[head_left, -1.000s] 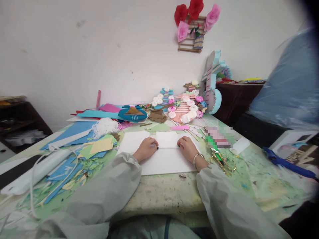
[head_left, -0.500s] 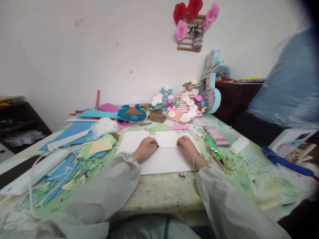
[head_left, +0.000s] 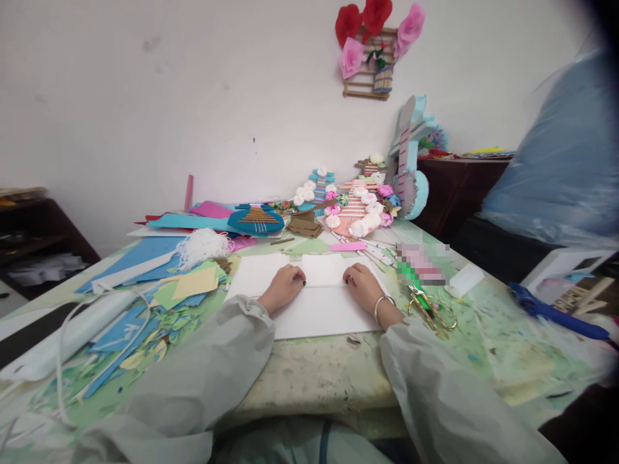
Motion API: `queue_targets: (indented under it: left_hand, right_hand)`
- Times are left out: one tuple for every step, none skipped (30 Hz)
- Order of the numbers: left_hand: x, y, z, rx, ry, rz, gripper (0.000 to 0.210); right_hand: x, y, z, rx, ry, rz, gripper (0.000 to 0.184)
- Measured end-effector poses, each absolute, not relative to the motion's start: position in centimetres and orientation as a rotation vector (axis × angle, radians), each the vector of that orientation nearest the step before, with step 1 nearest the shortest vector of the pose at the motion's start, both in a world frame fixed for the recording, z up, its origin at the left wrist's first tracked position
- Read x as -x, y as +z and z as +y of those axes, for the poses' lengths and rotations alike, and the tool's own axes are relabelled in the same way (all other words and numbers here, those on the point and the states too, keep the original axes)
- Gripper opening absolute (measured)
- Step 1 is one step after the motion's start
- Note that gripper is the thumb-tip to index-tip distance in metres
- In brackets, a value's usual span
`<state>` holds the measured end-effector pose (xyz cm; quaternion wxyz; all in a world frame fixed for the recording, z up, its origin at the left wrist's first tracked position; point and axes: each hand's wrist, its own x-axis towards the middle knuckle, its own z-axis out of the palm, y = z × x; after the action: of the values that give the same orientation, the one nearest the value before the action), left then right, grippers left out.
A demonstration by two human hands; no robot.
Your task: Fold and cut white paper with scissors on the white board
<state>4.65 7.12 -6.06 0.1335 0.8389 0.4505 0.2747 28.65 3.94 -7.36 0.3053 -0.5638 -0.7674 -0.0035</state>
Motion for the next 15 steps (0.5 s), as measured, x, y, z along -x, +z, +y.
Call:
queue_targets:
  left_hand:
    - [-4.71, -5.96, 7.06, -2.448, 0.788, 1.308, 0.014]
    - [-4.79, -5.86, 7.00, -2.461, 0.777, 1.315, 0.015]
    - [-4.86, -5.77, 6.94, -2.470, 0.760, 1.326, 0.016]
    - [-4.94, -5.70, 6.88, -2.477, 0.744, 1.339, 0.017]
    - [-5.03, -5.64, 6.82, -2.482, 0.731, 1.353, 0.017]
    - [-5.10, -5.62, 6.77, -2.486, 0.723, 1.368, 0.018]
    - [-5.17, -5.62, 6.73, -2.492, 0.721, 1.379, 0.018]
    - [-5.23, -5.64, 6.72, -2.499, 0.722, 1.387, 0.018]
    - [-5.27, -5.69, 6.72, -2.506, 0.727, 1.388, 0.019]
    - [-5.29, -5.76, 6.77, -2.509, 0.733, 1.387, 0.019]
    - [-5.28, -5.84, 6.84, -2.507, 0.738, 1.384, 0.020]
    - [-5.24, -5.92, 6.96, -2.500, 0.743, 1.380, 0.020]
    - [-5.17, -6.00, 7.11, -2.487, 0.747, 1.375, 0.021]
    - [-5.07, -6.08, 7.28, -2.469, 0.749, 1.372, 0.021]
    - [-4.95, -6.15, 7.46, -2.447, 0.752, 1.367, 0.020]
  right_hand:
    - [-28.66, -7.38, 3.95, 1.489, -0.011, -2.032, 0.026]
    - [-28.68, -7.42, 3.97, 1.484, -0.015, -2.031, 0.026]
    - [-28.68, -7.45, 3.99, 1.477, -0.019, -2.029, 0.026]
    - [-28.69, -7.49, 4.01, 1.468, -0.026, -2.027, 0.026]
    - [-28.67, -7.52, 4.03, 1.457, -0.032, -2.026, 0.027]
    - [-28.65, -7.53, 4.03, 1.446, -0.039, -2.027, 0.028]
    - [-28.61, -7.52, 4.02, 1.437, -0.045, -2.031, 0.028]
    - [-28.56, -7.48, 3.99, 1.431, -0.050, -2.037, 0.029]
    - [-28.49, -7.41, 3.94, 1.428, -0.051, -2.045, 0.029]
    - [-28.43, -7.32, 3.88, 1.427, -0.050, -2.055, 0.029]
    - [-28.37, -7.21, 3.81, 1.426, -0.047, -2.067, 0.030]
    - [-28.31, -7.11, 3.74, 1.427, -0.045, -2.078, 0.030]
    - [-28.26, -7.01, 3.67, 1.428, -0.044, -2.088, 0.030]
    - [-28.21, -6.94, 3.61, 1.429, -0.047, -2.099, 0.030]
    - [-28.18, -6.91, 3.57, 1.429, -0.054, -2.109, 0.030]
